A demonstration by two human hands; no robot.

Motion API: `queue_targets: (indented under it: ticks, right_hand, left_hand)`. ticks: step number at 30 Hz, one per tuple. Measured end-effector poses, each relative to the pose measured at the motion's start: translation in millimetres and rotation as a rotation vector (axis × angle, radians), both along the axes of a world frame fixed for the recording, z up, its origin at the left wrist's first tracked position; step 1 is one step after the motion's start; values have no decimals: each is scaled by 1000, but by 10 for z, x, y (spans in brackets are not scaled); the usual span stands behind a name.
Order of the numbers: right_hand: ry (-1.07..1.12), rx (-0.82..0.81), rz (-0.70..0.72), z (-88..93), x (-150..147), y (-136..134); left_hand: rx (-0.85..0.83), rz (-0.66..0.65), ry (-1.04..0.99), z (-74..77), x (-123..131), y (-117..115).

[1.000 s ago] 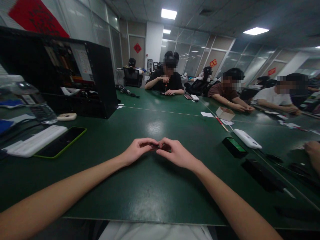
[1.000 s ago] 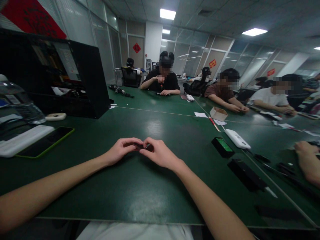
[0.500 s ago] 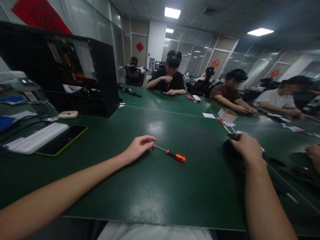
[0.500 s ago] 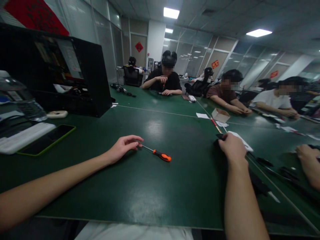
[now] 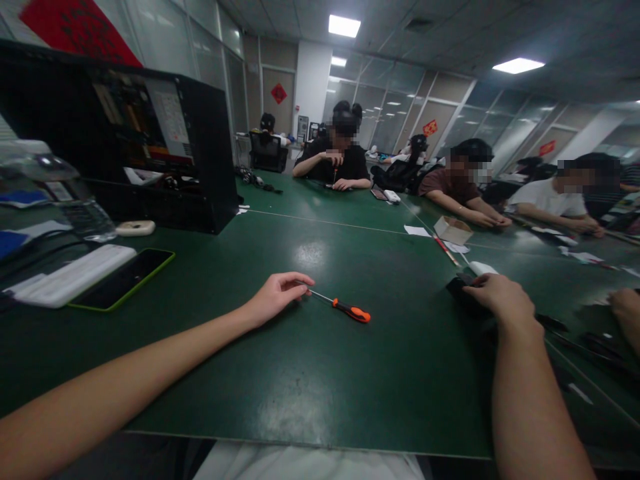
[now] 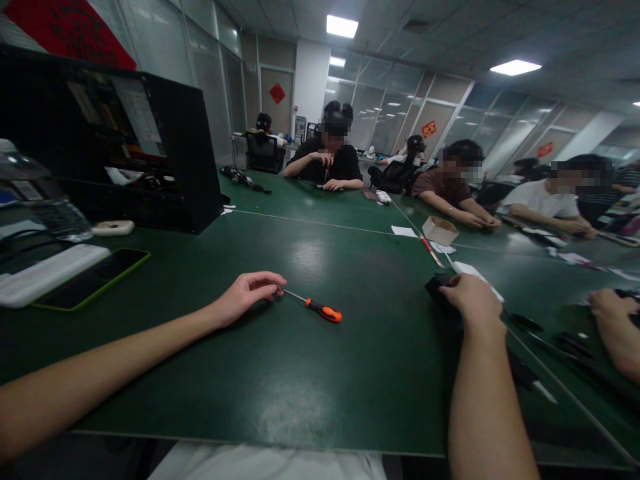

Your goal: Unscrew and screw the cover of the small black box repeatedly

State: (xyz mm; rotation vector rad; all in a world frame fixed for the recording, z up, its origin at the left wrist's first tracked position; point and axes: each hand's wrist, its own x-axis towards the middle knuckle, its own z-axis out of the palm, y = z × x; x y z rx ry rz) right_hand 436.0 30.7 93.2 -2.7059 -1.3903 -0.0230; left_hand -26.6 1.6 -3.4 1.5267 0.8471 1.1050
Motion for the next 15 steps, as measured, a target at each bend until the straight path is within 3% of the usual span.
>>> queue_targets:
  ticks: [8, 15]
  right_hand:
    - [-3, -39, -23, 42, 8, -20]
    - [-67, -83, 54, -58, 113, 65]
  left_hand:
    - [17, -21, 8, -34, -15, 21]
    - [32, -39, 10, -52, -23, 22]
